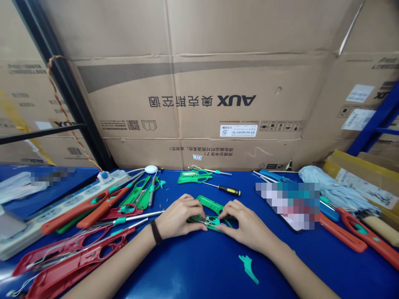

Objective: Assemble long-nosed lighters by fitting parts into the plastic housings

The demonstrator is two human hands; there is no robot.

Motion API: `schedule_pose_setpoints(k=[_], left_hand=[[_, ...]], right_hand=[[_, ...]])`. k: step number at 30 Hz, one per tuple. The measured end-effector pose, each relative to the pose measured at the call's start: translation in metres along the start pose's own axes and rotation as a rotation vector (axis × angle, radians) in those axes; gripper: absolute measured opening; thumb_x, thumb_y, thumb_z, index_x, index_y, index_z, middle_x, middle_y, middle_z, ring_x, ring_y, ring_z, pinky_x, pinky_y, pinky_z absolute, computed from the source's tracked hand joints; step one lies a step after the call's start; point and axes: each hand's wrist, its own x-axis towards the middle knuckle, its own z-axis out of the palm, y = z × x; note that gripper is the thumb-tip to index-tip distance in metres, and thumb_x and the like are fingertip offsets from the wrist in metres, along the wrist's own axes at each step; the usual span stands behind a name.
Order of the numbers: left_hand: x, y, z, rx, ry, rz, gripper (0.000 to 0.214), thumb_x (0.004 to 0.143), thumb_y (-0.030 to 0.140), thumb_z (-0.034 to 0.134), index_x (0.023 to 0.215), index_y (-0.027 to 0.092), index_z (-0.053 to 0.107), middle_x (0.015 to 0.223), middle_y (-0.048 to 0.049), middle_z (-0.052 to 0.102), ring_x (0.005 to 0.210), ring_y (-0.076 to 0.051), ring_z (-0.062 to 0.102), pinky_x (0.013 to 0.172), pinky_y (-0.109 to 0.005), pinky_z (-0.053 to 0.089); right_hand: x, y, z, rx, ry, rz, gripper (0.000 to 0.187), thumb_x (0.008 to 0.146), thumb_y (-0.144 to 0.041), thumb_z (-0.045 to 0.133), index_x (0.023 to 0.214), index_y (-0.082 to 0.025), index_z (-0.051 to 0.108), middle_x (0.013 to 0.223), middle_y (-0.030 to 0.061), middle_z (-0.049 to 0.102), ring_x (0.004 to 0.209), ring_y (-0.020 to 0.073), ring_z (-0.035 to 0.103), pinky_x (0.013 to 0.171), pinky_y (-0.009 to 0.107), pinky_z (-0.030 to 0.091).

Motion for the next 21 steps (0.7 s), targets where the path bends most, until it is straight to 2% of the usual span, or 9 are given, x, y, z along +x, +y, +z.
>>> schedule_pose_setpoints(k=[5,11,15,21], left_hand=[[0.000,0.001,0.001,0.039,0.020,0.073,0.024,0.090,0.040,0.056,0.086,0.018,0.065,0.089,-0.0015,0.066,0.082,-0.015,0.060,0.085,-0.030,0.036],[0.000,-0.002,0.002,0.039,0.020,0.066,0.023,0.087,0.041,0.059,0.088,0.019,0.065,0.088,-0.0008,0.066,0.083,-0.016,0.060,0.082,-0.029,0.038],[0.000,-0.002,0.003,0.034,0.000,0.054,0.023,0.087,0.041,0.059,0.090,0.019,0.065,0.089,-0.0015,0.066,0.085,-0.016,0.060,0.082,-0.029,0.037],[-0.001,-0.003,0.004,0.008,0.005,0.003,0.025,0.086,0.044,0.060,0.088,0.019,0.064,0.088,-0.0020,0.066,0.085,-0.017,0.060,0.082,-0.029,0.038]], right_hand=[[-0.001,-0.006,-0.003,-0.096,0.002,-0.026,0.013,0.082,-0.032,0.065,0.091,-0.024,0.062,0.092,0.0016,0.064,0.092,0.0203,0.057,0.082,0.033,0.045],[-0.002,-0.013,0.000,-0.132,-0.013,-0.107,0.019,0.084,-0.031,0.064,0.102,-0.031,0.062,0.101,-0.0004,0.062,0.099,0.0199,0.054,0.095,0.040,0.036],[-0.001,-0.015,0.004,-0.138,-0.049,-0.102,0.015,0.085,-0.031,0.063,0.100,-0.033,0.063,0.101,-0.0018,0.061,0.098,0.0190,0.053,0.092,0.038,0.037],[0.000,-0.015,0.007,-0.131,-0.031,-0.090,0.018,0.083,-0.027,0.064,0.101,-0.029,0.061,0.104,-0.0010,0.062,0.098,0.0203,0.053,0.090,0.038,0.039]])
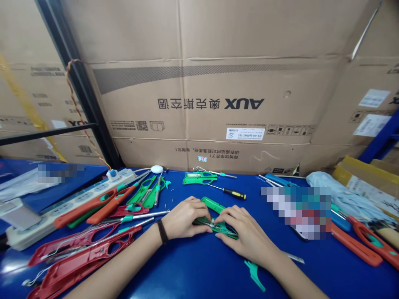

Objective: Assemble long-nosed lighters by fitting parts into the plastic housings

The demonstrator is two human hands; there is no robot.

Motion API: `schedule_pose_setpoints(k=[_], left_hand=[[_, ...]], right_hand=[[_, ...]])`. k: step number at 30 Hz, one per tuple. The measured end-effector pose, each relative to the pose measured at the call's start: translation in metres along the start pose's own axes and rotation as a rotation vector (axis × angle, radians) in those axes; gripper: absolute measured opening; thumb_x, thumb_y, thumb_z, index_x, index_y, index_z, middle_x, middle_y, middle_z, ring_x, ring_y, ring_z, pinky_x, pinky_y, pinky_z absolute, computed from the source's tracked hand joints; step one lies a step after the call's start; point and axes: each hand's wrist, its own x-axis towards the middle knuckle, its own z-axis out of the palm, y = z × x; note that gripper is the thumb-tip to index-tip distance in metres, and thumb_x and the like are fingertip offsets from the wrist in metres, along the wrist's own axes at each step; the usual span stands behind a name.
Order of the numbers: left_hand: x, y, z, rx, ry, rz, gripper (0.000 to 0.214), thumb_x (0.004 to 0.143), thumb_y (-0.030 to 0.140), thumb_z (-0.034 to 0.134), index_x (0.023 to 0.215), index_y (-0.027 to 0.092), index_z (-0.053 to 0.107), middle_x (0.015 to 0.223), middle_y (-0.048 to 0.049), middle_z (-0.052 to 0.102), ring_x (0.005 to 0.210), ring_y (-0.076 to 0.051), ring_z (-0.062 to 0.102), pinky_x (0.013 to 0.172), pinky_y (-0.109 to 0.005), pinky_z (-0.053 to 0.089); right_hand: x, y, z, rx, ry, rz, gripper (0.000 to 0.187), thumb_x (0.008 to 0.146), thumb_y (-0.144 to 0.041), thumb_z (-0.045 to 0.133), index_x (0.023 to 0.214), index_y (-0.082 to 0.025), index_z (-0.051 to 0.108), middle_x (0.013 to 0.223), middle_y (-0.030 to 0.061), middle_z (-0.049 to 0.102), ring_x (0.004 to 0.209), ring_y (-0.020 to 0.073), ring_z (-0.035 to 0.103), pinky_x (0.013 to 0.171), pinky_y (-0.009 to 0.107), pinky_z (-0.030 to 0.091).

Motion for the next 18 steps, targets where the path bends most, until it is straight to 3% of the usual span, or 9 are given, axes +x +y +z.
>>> schedule_pose_setpoints(k=[12,18], left_hand=[[0.0004,-0.0010,0.0045,0.031,0.034,0.021,0.028,0.083,0.046,0.063,0.085,0.018,0.066,0.083,-0.0023,0.067,0.079,-0.016,0.062,0.078,-0.028,0.040],[-0.0009,-0.0025,0.0067,0.013,0.092,0.052,0.030,0.084,0.048,0.061,0.086,0.018,0.063,0.083,-0.0023,0.067,0.080,-0.016,0.062,0.082,-0.029,0.040]], right_hand=[[0.0022,-0.0022,0.0031,-0.133,0.014,-0.086,0.015,0.087,-0.022,0.059,0.101,-0.026,0.062,0.103,0.0031,0.062,0.095,0.0220,0.055,0.083,0.038,0.042],[0.0035,-0.0060,0.0066,-0.202,0.018,-0.119,0.008,0.086,-0.017,0.058,0.091,-0.022,0.062,0.099,0.0041,0.062,0.091,0.0219,0.056,0.079,0.038,0.044]])
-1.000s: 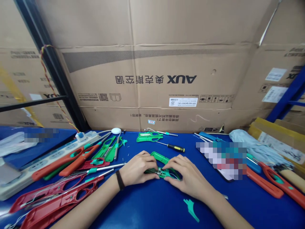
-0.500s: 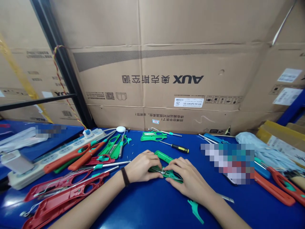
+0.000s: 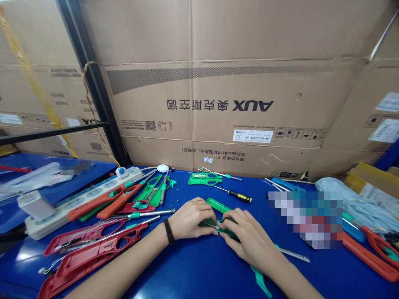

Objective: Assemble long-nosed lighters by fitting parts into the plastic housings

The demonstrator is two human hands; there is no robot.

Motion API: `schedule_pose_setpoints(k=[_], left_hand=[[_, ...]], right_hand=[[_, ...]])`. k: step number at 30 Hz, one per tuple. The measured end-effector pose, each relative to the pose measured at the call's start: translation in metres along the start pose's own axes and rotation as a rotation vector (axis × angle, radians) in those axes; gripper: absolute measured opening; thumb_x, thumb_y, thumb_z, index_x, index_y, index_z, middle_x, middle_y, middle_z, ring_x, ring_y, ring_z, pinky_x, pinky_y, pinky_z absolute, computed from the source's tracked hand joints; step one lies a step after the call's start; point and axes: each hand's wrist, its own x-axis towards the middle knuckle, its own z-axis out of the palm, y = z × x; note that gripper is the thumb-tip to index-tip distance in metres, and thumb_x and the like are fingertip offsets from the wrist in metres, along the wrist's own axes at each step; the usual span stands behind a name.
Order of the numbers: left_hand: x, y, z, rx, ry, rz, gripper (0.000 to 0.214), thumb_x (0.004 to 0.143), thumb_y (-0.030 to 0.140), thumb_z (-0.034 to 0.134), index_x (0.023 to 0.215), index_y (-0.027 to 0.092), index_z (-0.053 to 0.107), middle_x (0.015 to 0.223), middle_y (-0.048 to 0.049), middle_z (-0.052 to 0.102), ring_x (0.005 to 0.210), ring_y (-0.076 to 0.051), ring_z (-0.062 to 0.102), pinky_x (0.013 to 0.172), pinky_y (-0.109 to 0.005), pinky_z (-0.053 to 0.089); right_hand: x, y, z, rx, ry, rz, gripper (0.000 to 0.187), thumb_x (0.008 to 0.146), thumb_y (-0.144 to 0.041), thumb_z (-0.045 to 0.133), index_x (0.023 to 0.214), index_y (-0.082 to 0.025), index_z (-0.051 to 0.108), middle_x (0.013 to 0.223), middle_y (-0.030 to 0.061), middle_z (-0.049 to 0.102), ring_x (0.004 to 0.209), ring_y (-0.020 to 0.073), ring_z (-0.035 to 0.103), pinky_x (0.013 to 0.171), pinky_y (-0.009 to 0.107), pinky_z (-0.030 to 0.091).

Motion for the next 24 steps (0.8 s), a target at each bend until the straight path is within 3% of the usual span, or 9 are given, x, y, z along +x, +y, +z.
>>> schedule_pose_setpoints(k=[5,12,15,18,24], left_hand=[[-0.001,0.000,0.001,-0.018,0.001,0.001,0.024,0.084,0.043,0.062,0.087,0.019,0.063,0.084,-0.0017,0.067,0.082,-0.016,0.062,0.086,-0.030,0.039],[0.001,0.001,0.000,-0.053,0.004,-0.005,0.025,0.084,0.044,0.063,0.086,0.019,0.064,0.082,-0.0020,0.068,0.080,-0.016,0.063,0.091,-0.032,0.038],[0.001,0.001,-0.001,-0.055,0.002,0.000,0.027,0.084,0.046,0.062,0.086,0.019,0.064,0.083,-0.0016,0.068,0.080,-0.016,0.063,0.091,-0.032,0.038],[0.001,0.001,-0.002,-0.060,-0.010,-0.007,0.027,0.084,0.045,0.062,0.087,0.018,0.063,0.083,-0.0014,0.067,0.081,-0.015,0.063,0.091,-0.032,0.039],[0.000,0.007,-0.002,-0.079,-0.004,0.011,0.022,0.086,0.039,0.061,0.092,0.018,0.063,0.095,-0.0031,0.066,0.088,-0.016,0.062,0.085,-0.029,0.044]], right_hand=[[-0.002,-0.002,0.000,0.039,-0.008,0.040,0.007,0.086,-0.018,0.058,0.090,-0.023,0.062,0.101,0.0030,0.062,0.092,0.0212,0.056,0.081,0.038,0.044],[-0.007,0.013,-0.010,0.191,0.005,0.098,0.022,0.084,-0.032,0.063,0.107,-0.030,0.064,0.113,0.0026,0.060,0.106,0.0220,0.053,0.092,0.039,0.041],[-0.010,0.025,-0.017,0.211,0.037,0.184,0.012,0.085,-0.033,0.061,0.094,-0.027,0.066,0.100,0.0022,0.065,0.098,0.0205,0.057,0.091,0.037,0.042],[-0.012,0.032,-0.021,0.220,-0.016,0.230,0.009,0.084,-0.034,0.062,0.081,-0.026,0.066,0.086,0.0001,0.065,0.089,0.0198,0.060,0.090,0.037,0.042],[-0.013,0.027,-0.019,0.235,-0.079,0.238,0.008,0.085,-0.030,0.060,0.083,-0.026,0.066,0.086,0.0005,0.063,0.089,0.0195,0.058,0.081,0.033,0.045]])
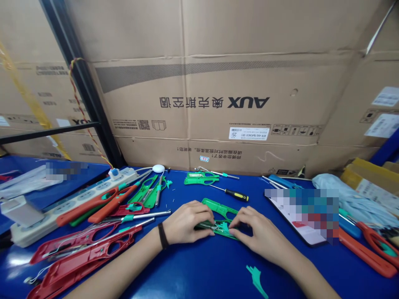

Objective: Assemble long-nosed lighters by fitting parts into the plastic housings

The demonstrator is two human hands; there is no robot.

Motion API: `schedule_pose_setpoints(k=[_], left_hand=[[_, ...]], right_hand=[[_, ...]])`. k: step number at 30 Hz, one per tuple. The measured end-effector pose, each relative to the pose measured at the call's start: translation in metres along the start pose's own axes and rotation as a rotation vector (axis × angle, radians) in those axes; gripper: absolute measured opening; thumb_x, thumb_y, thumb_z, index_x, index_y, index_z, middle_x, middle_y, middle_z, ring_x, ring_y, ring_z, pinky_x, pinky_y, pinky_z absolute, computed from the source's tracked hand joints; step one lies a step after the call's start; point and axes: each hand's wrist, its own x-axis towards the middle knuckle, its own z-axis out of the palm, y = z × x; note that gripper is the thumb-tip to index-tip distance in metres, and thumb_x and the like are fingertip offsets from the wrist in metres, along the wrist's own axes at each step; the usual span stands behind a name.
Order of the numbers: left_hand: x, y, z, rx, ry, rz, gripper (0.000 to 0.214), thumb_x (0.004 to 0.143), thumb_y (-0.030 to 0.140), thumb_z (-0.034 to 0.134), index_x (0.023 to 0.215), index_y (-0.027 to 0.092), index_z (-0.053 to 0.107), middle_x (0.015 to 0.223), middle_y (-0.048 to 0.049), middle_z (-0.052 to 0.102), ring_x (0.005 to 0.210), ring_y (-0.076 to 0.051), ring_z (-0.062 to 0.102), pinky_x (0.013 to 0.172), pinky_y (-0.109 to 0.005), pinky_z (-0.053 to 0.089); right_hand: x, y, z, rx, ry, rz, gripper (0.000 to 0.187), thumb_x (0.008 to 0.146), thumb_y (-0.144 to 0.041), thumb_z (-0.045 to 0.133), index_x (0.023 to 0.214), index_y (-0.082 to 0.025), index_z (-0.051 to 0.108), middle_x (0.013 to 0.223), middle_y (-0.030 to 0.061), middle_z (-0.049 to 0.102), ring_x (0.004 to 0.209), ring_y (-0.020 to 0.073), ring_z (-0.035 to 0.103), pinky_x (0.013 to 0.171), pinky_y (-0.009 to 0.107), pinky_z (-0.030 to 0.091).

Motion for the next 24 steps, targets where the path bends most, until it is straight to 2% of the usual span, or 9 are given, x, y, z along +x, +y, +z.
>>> schedule_pose_setpoints(k=[4,7,13,19,24], left_hand=[[0.000,0.006,0.003,0.005,-0.046,0.023,0.029,0.086,0.043,0.060,0.102,0.020,0.064,0.103,-0.0042,0.064,0.093,-0.017,0.061,0.083,-0.027,0.048],[0.001,0.009,0.007,0.021,-0.054,0.021,0.025,0.090,0.039,0.054,0.105,0.021,0.064,0.105,-0.0044,0.063,0.095,-0.017,0.060,0.083,-0.027,0.048],[0.000,0.009,0.011,0.030,-0.052,0.005,0.018,0.093,0.029,0.051,0.104,0.022,0.063,0.106,-0.0029,0.063,0.096,-0.016,0.059,0.080,-0.023,0.049],[0.000,0.009,0.010,0.062,-0.061,0.012,0.018,0.093,0.029,0.051,0.104,0.024,0.064,0.105,-0.0013,0.063,0.095,-0.015,0.060,0.078,-0.022,0.049],[0.000,0.010,0.009,0.111,-0.079,0.036,0.019,0.095,0.026,0.047,0.101,0.024,0.065,0.106,-0.0016,0.062,0.093,-0.014,0.060,0.074,-0.022,0.049]], right_hand=[[0.001,-0.001,0.001,0.007,0.004,0.010,0.007,0.085,-0.029,0.060,0.084,-0.026,0.066,0.088,0.0005,0.062,0.092,0.0195,0.057,0.080,0.032,0.045],[0.001,-0.001,0.000,0.022,0.008,0.006,0.006,0.085,-0.028,0.060,0.084,-0.026,0.066,0.088,0.0004,0.063,0.092,0.0195,0.057,0.080,0.032,0.044],[0.001,-0.003,-0.002,0.030,-0.023,0.020,0.008,0.084,-0.022,0.060,0.079,-0.025,0.066,0.084,-0.0008,0.065,0.087,0.0184,0.060,0.074,0.029,0.045],[0.000,-0.005,-0.001,0.025,-0.010,0.011,0.009,0.083,-0.021,0.060,0.078,-0.025,0.066,0.082,-0.0006,0.065,0.086,0.0183,0.060,0.074,0.029,0.045],[0.002,-0.004,0.004,0.107,-0.007,0.060,0.012,0.082,-0.026,0.060,0.073,-0.023,0.067,0.078,0.0007,0.065,0.080,0.0186,0.061,0.069,0.028,0.045]])
